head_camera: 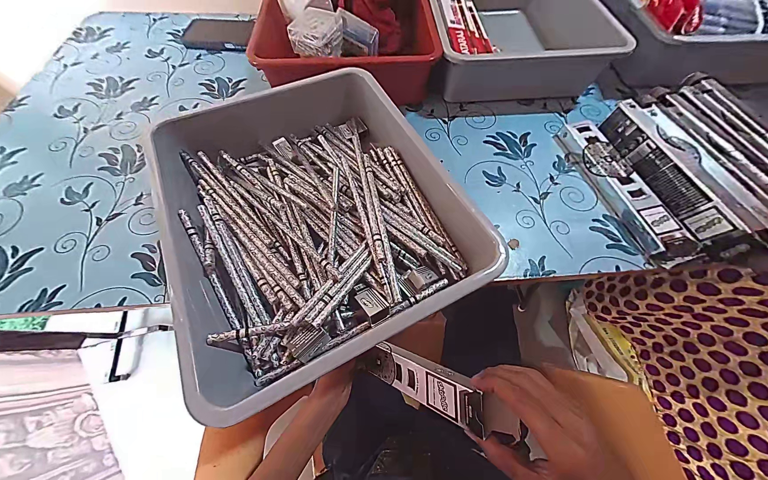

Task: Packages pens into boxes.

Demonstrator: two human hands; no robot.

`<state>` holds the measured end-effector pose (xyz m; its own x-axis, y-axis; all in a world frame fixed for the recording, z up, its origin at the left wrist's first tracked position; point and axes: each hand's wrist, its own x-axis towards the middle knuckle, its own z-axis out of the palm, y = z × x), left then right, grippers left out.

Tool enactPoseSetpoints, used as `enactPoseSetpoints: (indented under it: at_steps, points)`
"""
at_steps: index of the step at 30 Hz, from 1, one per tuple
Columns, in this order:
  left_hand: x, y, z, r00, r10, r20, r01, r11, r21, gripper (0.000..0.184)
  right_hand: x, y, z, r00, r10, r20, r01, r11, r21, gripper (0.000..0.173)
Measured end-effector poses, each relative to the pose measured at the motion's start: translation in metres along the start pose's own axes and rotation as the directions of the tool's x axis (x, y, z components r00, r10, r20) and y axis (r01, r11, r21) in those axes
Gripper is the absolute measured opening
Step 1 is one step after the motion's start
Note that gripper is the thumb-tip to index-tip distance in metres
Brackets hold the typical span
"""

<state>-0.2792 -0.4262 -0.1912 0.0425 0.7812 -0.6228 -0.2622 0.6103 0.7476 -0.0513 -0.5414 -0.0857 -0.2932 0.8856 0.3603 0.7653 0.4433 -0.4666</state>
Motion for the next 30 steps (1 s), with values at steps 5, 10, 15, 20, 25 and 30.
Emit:
enactPoseSetpoints:
  at_steps: [5,10,15,20,25,30]
  points:
    - [-0.004,0.010,0.001,0.992,-0.079,0.097,0.066,0.989,0.130,0.021,0.007,-0.012,-0.006,0.998,-0.053,0.019,0.053,0.998,-0.023,0.031]
    - [-0.004,0.016,0.005,0.975,-0.214,0.063,0.203,0.968,0.148,0.022,0.019,-0.028,0.007,0.988,-0.150,0.025,0.151,0.988,-0.032,0.023]
    - [-0.009,0.017,0.005,0.955,-0.278,0.102,0.234,0.919,0.317,0.037,0.029,-0.038,0.011,0.984,-0.180,0.008,0.179,0.980,0.084,0.030]
    - [-0.021,0.013,0.011,0.933,-0.302,0.195,0.248,0.934,0.258,0.031,0.037,-0.035,0.016,0.993,-0.120,0.015,0.101,0.885,0.454,0.043]
    - [-0.032,0.010,0.007,0.943,-0.223,0.248,0.194,0.971,0.138,0.032,0.038,-0.033,0.029,0.998,-0.059,-0.035,0.068,0.810,0.582,0.045]
    - [-0.035,0.013,0.009,0.941,-0.238,0.241,0.214,0.969,0.121,0.029,0.039,-0.029,0.034,0.999,-0.031,-0.032,0.044,0.818,0.574,0.043]
